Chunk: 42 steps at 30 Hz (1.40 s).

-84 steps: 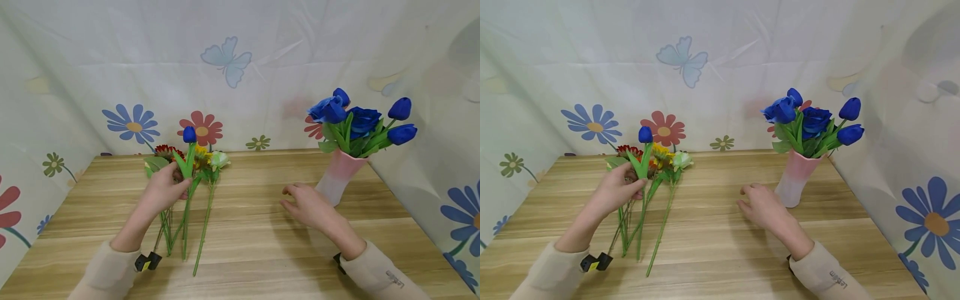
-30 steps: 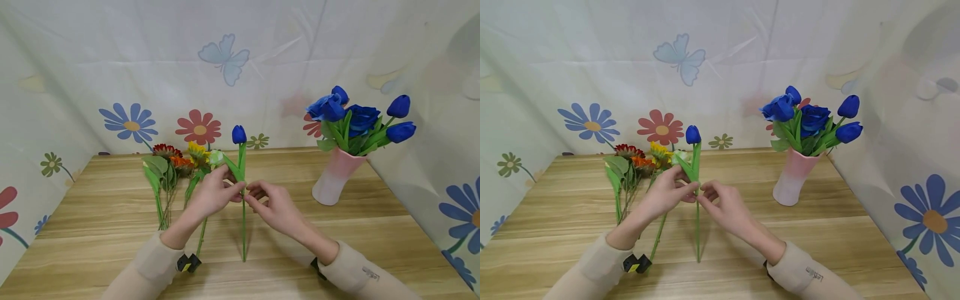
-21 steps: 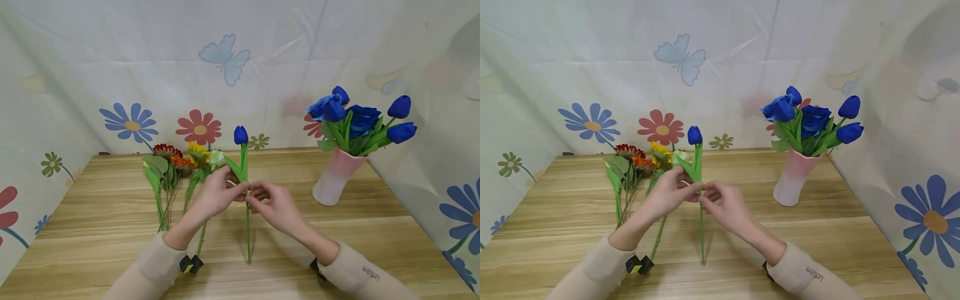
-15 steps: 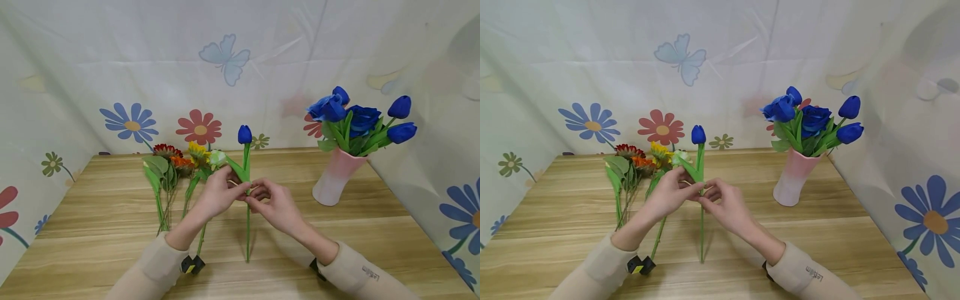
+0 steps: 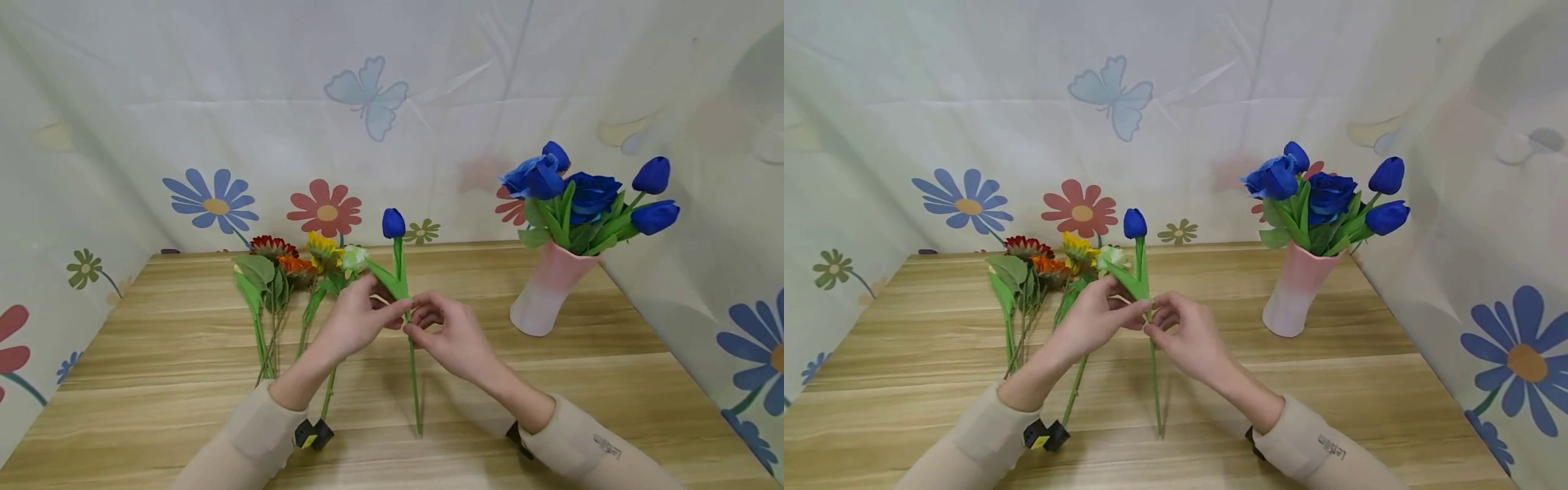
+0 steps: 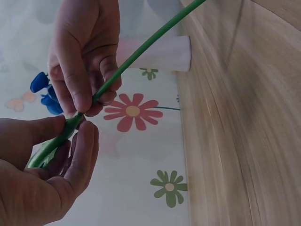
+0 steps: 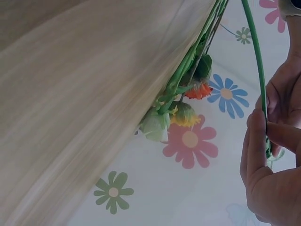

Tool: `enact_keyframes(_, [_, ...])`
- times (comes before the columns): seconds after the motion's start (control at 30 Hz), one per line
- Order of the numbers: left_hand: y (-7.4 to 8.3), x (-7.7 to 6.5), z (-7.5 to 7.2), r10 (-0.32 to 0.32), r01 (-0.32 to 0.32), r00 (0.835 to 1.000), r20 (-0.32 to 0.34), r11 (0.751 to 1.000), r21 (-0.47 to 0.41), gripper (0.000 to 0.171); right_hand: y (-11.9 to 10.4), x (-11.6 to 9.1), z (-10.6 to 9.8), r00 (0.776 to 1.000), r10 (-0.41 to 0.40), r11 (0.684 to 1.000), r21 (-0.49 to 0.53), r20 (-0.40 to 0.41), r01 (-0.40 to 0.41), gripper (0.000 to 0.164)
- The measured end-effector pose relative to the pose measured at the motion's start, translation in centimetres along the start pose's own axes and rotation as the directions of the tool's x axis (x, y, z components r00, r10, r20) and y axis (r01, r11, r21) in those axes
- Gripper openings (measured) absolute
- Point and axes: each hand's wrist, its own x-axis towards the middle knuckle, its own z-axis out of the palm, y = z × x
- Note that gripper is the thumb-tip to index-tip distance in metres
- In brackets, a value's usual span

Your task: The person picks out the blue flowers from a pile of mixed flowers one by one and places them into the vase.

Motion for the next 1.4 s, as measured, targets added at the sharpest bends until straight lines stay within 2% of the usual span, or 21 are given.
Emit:
enact_keyframes(0.33, [-0.1, -0.4, -0.7, 0.079, -0.069, 0.996, -0.047, 0.980, 0.189, 0.023, 0.1, 0.0, -1.0, 0.999, -0.017, 0.997, -0.071, -0.046, 0.014, 0.022])
enact_keyframes(0.57, [-0.8, -0.1, -2.0, 0.132, -0.091, 0.986, -0.104, 0.941, 0.325, 0.017, 0.0, 0.0, -2.3, 0.995, -0.028, 0.992, -0.127, -0.097, 0.015, 0.022])
enact_keyframes(0.77, [-1.5, 0.0, -3.7, 0.128, -0.076, 0.985, -0.116, 0.926, 0.371, 0.016, 0.0, 0.0, -3.5, 0.990, -0.041, 0.986, -0.168, -0.133, 0.018, 0.022])
enact_keyframes(0.97, [-2.4, -0.3, -5.5, 0.070, 0.002, 0.986, -0.152, 0.904, 0.428, 0.018, 0.2, -0.1, -4.5, 0.986, -0.070, 0.980, -0.198, -0.153, 0.039, 0.021])
enact_keyframes(1.23, [-4.4, -0.6, -7.4, 0.086, 0.040, 0.976, -0.198, 0.830, 0.557, 0.020, 0.0, -0.6, -5.5, 0.978, -0.127, 0.966, -0.245, -0.165, 0.084, 0.022])
enact_keyframes(1.3, [-4.8, -0.7, -7.7, 0.087, 0.046, 0.975, -0.203, 0.818, 0.573, 0.020, 0.0, -0.7, -5.7, 0.976, -0.141, 0.962, -0.255, -0.166, 0.096, 0.022])
enact_keyframes(1.4, [-5.4, -0.9, -8.2, 0.080, 0.053, 0.976, -0.204, 0.815, 0.577, 0.021, 0.1, -0.8, -5.9, 0.973, -0.163, 0.956, -0.271, -0.166, 0.113, 0.023])
